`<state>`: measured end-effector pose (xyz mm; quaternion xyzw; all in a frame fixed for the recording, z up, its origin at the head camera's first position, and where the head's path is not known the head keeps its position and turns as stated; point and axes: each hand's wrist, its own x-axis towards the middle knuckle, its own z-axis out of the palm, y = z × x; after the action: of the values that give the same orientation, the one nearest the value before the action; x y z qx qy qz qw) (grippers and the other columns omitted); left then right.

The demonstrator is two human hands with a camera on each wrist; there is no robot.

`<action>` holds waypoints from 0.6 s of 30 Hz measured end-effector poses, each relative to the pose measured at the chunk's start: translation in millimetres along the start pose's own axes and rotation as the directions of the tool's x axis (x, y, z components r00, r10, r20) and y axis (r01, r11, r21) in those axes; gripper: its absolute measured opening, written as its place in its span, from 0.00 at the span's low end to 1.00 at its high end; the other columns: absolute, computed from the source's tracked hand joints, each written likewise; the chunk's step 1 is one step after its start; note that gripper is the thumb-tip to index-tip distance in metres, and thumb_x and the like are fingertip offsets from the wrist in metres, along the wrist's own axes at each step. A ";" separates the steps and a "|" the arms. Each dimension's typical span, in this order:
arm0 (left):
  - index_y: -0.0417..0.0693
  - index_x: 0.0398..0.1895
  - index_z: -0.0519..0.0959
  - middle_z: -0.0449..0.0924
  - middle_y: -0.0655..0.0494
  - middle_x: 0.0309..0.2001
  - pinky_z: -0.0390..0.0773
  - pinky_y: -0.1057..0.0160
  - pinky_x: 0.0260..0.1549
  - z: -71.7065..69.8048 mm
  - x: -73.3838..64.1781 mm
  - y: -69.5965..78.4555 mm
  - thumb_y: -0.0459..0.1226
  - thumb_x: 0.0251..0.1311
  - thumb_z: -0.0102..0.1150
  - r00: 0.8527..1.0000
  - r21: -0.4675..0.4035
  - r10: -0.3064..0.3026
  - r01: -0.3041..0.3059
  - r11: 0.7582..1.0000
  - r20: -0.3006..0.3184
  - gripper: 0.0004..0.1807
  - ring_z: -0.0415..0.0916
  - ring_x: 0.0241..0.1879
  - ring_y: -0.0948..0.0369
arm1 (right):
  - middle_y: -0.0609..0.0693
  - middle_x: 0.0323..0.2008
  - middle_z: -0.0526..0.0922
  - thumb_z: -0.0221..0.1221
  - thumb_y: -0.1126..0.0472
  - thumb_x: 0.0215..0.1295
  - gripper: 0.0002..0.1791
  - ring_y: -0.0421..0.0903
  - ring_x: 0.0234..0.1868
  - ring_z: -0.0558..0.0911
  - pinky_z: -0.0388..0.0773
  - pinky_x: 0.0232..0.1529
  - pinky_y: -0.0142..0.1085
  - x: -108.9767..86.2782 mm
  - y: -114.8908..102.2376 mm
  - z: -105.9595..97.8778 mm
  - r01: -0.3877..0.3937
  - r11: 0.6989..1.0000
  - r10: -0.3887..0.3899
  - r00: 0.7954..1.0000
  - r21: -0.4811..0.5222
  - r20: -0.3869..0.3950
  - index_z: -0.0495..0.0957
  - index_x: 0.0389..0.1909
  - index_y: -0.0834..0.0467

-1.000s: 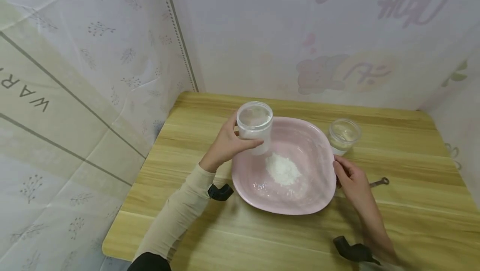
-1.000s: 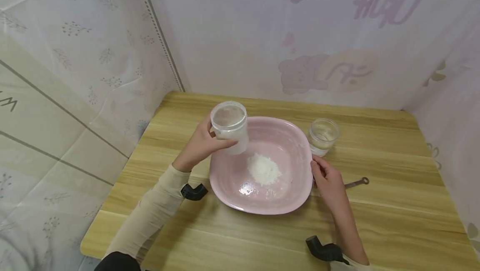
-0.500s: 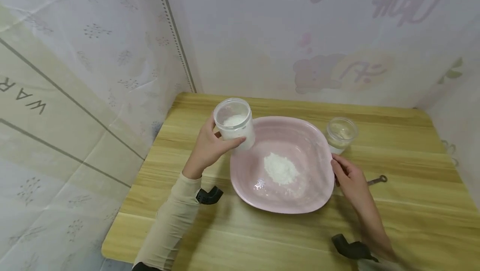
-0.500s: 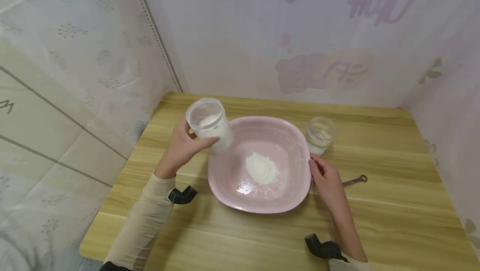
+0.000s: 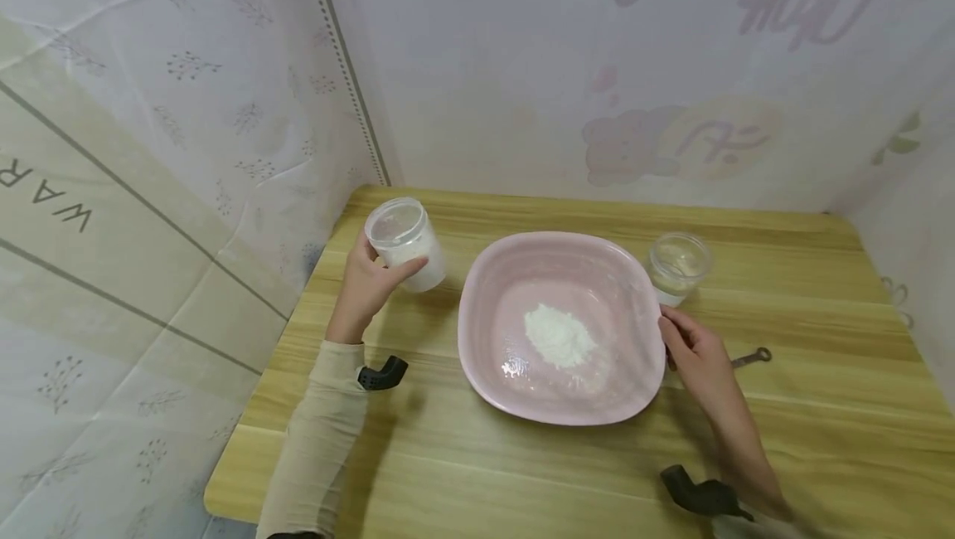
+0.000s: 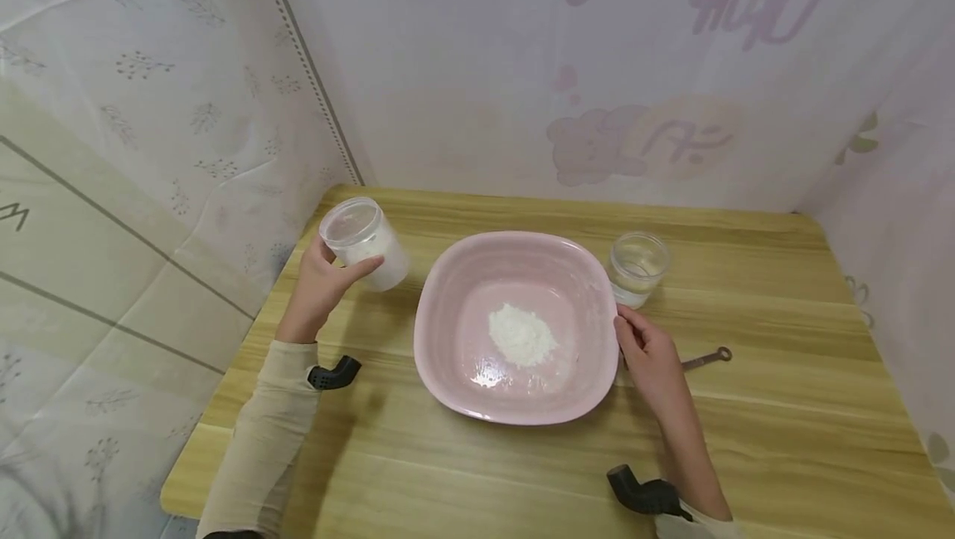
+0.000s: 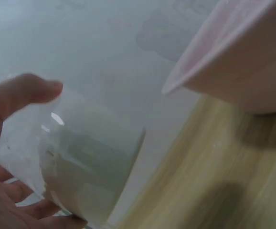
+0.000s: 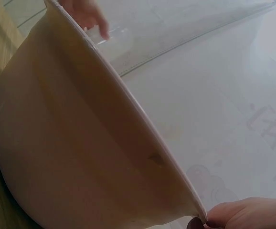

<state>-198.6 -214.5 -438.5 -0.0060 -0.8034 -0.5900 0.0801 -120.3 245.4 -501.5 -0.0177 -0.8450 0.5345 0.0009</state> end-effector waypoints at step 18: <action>0.47 0.79 0.53 0.65 0.42 0.73 0.61 0.44 0.76 24.9 18.6 -70.2 0.36 0.48 0.83 0.994 0.059 -0.109 0.109 0.992 0.003 0.59 0.64 0.73 0.47 | 0.51 0.26 0.75 0.49 0.47 0.83 0.27 0.44 0.26 0.74 0.74 0.25 0.35 -2.2 -3.2 -6.6 -0.031 0.999 0.030 0.998 0.017 0.055 0.74 0.71 0.60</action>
<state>-227.3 -213.8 -509.8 0.0386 -0.8197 -0.5697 0.0454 -118.1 250.0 -495.7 -0.0160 -0.8394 0.5424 -0.0304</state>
